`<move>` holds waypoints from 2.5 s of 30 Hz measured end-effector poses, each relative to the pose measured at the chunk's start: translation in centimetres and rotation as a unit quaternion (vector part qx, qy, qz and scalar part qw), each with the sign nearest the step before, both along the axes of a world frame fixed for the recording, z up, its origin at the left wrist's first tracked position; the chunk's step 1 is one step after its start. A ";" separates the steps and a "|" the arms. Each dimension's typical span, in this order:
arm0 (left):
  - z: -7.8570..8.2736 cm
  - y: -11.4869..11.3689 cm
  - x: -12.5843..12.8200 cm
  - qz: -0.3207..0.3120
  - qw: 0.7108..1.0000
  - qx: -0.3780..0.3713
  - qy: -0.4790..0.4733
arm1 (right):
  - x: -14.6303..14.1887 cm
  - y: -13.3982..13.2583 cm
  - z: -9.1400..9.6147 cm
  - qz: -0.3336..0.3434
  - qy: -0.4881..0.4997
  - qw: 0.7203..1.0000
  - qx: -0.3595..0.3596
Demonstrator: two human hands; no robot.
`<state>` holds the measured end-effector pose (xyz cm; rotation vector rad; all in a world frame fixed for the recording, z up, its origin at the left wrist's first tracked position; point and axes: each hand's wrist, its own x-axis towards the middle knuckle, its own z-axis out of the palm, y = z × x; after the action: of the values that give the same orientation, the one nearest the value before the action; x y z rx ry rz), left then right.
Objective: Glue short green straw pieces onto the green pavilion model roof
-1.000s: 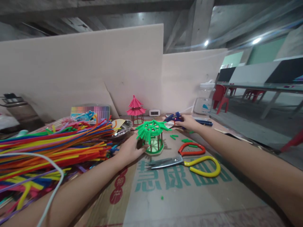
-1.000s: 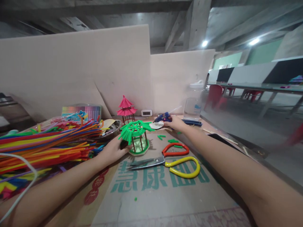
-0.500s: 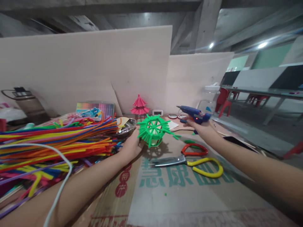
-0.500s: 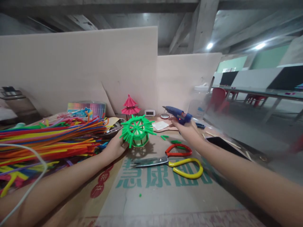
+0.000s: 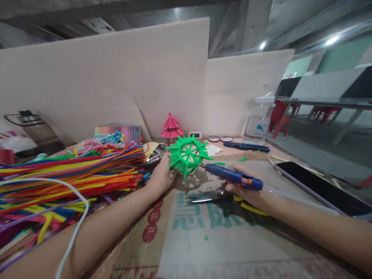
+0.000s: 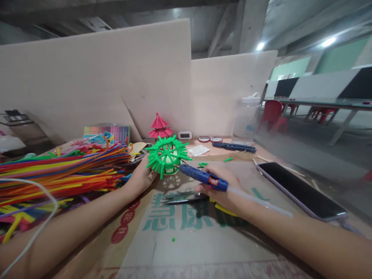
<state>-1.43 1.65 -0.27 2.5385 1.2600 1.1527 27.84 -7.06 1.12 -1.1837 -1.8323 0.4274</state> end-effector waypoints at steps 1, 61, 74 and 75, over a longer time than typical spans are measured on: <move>0.1 -0.1 0.1 -0.003 1.000 0.000 0.000 | -0.1 -0.1 0.2 -0.007 -0.004 1.000 -0.005; -0.8 0.5 0.0 -0.023 0.999 0.012 -0.021 | -0.7 -0.5 1.3 -0.037 -0.059 0.995 -0.066; -0.5 0.4 0.0 -0.035 0.999 0.012 -0.029 | -0.7 -0.6 1.6 -0.033 -0.058 0.993 -0.093; -0.5 0.4 0.0 -0.033 0.999 0.010 -0.026 | -0.7 -0.6 1.6 -0.034 -0.057 0.994 -0.092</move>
<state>-1.43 2.07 -0.76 2.5260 1.1501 1.2148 27.13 -7.70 2.68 -1.4175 -1.8745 0.5088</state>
